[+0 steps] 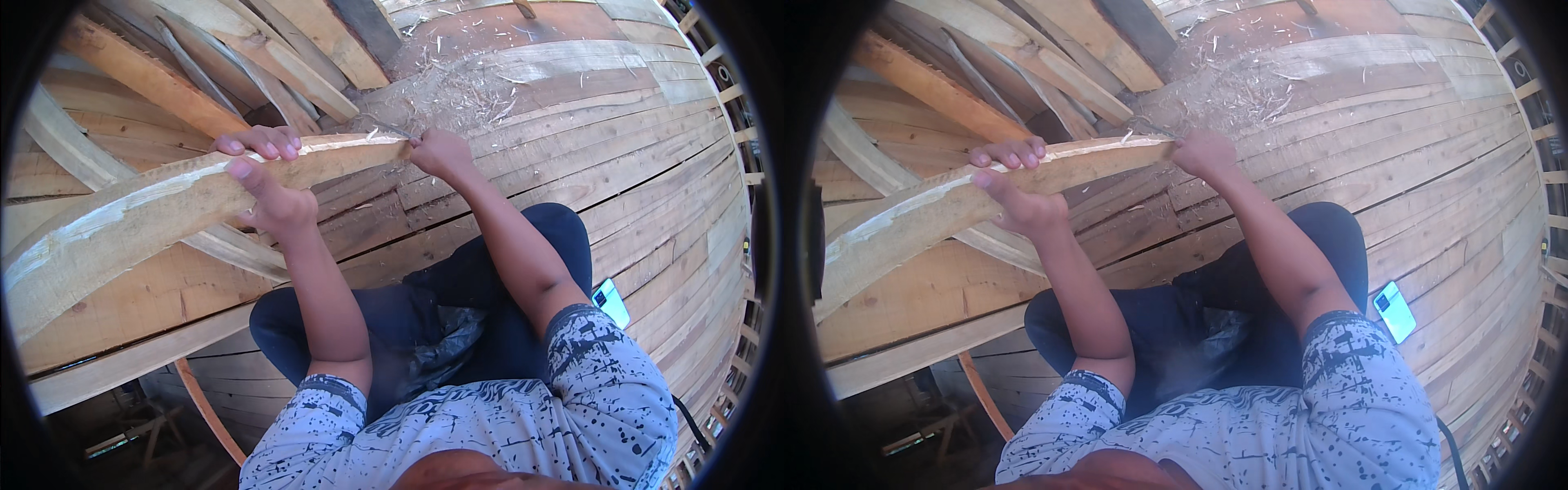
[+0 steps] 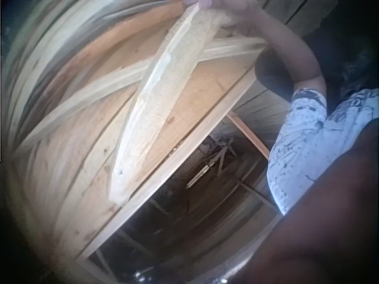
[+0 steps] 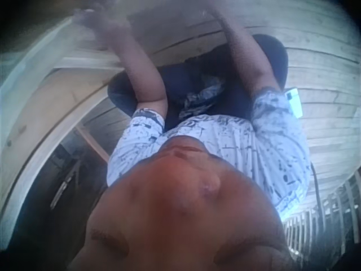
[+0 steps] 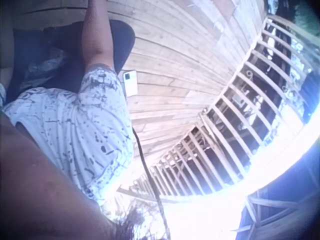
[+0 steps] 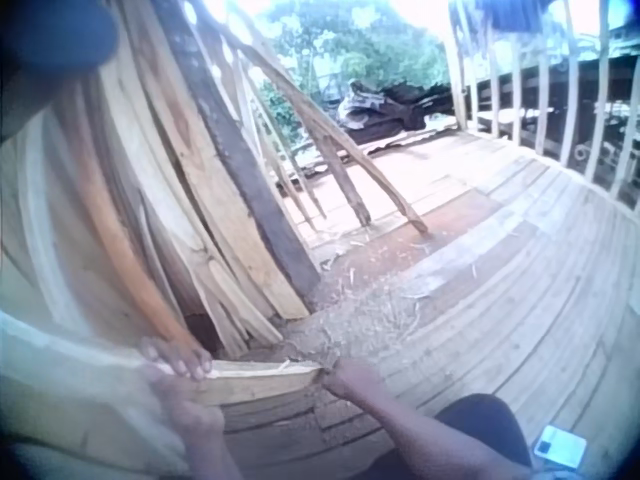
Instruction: The person sits cross-legged on a wooden floor and uses a knife to carve a long, curved piece of wood. They hold the wood with their left hand and repeatedly shave thin strips from its surface with the knife in their right hand, creating a pile of wood shavings.
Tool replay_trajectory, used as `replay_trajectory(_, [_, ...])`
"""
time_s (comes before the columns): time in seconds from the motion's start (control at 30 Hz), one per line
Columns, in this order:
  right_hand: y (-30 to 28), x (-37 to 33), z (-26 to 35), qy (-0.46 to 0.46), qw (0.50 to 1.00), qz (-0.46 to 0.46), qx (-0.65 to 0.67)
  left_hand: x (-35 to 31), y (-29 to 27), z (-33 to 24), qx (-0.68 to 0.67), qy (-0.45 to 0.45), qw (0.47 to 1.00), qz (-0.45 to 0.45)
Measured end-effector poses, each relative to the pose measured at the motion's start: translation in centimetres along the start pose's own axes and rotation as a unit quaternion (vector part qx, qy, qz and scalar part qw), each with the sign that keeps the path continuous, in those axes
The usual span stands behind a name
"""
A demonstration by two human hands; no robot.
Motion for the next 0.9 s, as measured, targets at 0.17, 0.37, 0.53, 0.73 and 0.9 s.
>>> replay_trajectory(0.17, [-3.4, -3.0, 2.3, -0.099, 0.988, -0.037, 0.115, -0.2, -1.5, 0.4, -0.034, 0.011, 0.999, 0.008])
replay_trajectory(0.37, [-5.4, -3.9, 2.2, -0.034, 0.877, 0.198, 0.436, 0.3, -2.7, 0.6, -0.005, -0.018, 1.000, -0.005])
replay_trajectory(0.53, [-4.3, -3.8, 2.8, -0.028, 0.887, 0.179, 0.425, 0.4, -2.7, 0.5, -0.010, -0.018, 1.000, 0.002])
replay_trajectory(0.73, [-2.8, -4.3, 3.4, -0.007, 0.906, 0.151, 0.395, 0.2, -2.1, 0.5, -0.022, -0.015, 0.999, 0.025])
replay_trajectory(0.9, [-1.1, -3.1, 2.7, -0.049, 0.910, 0.167, 0.375, 0.1, -1.8, 0.6, -0.030, -0.012, 0.999, 0.036])
Point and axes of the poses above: each hand's wrist, its own x-axis towards the middle knuckle, its own y-axis out of the palm, z = x × y, the point moved 1 cm from there along x, towards the middle knuckle, and after that the axes turned 12 degrees about y, right-handed, at the moved point
